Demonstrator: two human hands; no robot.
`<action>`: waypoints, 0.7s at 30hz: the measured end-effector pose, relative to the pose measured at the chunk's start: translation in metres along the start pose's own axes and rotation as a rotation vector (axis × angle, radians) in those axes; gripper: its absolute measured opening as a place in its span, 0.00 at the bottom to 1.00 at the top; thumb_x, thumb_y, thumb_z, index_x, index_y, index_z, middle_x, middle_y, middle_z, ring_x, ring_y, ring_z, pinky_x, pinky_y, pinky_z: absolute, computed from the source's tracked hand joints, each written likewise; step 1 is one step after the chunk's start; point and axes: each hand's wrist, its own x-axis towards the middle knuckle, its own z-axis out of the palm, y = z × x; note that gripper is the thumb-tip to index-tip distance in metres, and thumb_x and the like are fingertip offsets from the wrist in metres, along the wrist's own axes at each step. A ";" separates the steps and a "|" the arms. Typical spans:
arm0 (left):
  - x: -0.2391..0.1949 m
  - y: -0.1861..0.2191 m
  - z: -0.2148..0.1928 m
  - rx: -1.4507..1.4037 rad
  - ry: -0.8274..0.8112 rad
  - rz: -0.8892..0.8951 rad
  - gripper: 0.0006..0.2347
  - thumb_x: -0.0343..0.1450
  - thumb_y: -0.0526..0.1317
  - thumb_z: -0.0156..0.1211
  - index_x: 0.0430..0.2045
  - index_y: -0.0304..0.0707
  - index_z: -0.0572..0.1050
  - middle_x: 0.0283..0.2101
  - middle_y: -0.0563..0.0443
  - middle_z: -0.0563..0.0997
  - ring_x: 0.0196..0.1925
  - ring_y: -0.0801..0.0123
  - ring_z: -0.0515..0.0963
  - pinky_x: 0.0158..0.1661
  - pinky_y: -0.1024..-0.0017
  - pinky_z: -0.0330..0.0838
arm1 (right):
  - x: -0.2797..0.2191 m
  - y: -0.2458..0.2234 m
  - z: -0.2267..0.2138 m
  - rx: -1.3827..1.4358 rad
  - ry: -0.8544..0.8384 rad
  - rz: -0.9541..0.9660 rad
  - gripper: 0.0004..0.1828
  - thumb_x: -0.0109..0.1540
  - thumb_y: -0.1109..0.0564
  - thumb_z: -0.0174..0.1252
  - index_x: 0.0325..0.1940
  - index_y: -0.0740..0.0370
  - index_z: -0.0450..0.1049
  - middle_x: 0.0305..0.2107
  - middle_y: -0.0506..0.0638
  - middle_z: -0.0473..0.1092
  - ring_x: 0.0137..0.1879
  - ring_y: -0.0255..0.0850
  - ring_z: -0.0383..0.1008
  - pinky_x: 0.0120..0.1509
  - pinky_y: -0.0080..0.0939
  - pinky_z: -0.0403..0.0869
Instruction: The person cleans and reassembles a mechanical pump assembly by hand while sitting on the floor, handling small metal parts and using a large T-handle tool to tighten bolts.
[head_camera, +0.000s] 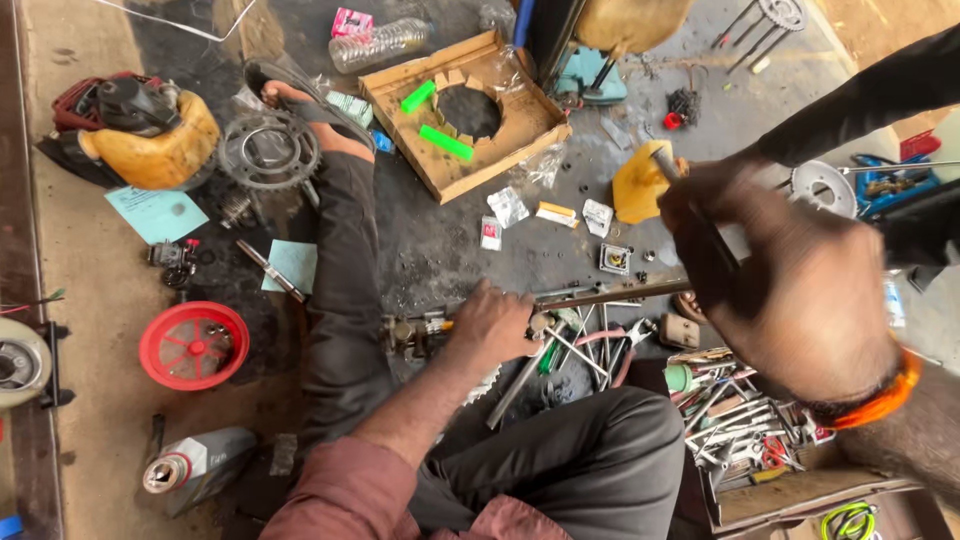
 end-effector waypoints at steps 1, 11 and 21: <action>0.001 -0.004 -0.004 -0.006 0.069 0.019 0.40 0.65 0.64 0.65 0.63 0.32 0.63 0.52 0.32 0.78 0.56 0.47 0.77 0.69 0.45 0.48 | 0.004 0.006 -0.010 -0.003 0.008 -0.001 0.18 0.70 0.48 0.54 0.63 0.52 0.74 0.54 0.47 0.77 0.47 0.36 0.82 0.41 0.41 0.80; 0.004 0.000 -0.006 0.048 -0.012 0.003 0.41 0.67 0.67 0.62 0.64 0.32 0.63 0.54 0.33 0.78 0.55 0.49 0.79 0.69 0.42 0.49 | 0.026 0.032 -0.020 -0.866 -0.185 -0.793 0.31 0.60 0.24 0.42 0.44 0.45 0.76 0.51 0.47 0.74 0.39 0.37 0.80 0.52 0.42 0.75; -0.005 -0.001 -0.007 -0.042 0.177 -0.084 0.31 0.65 0.59 0.68 0.54 0.33 0.73 0.40 0.41 0.84 0.44 0.56 0.82 0.65 0.48 0.59 | 0.032 -0.008 -0.020 -0.265 -0.608 -0.291 0.09 0.62 0.45 0.56 0.37 0.51 0.71 0.26 0.45 0.75 0.33 0.37 0.78 0.45 0.39 0.75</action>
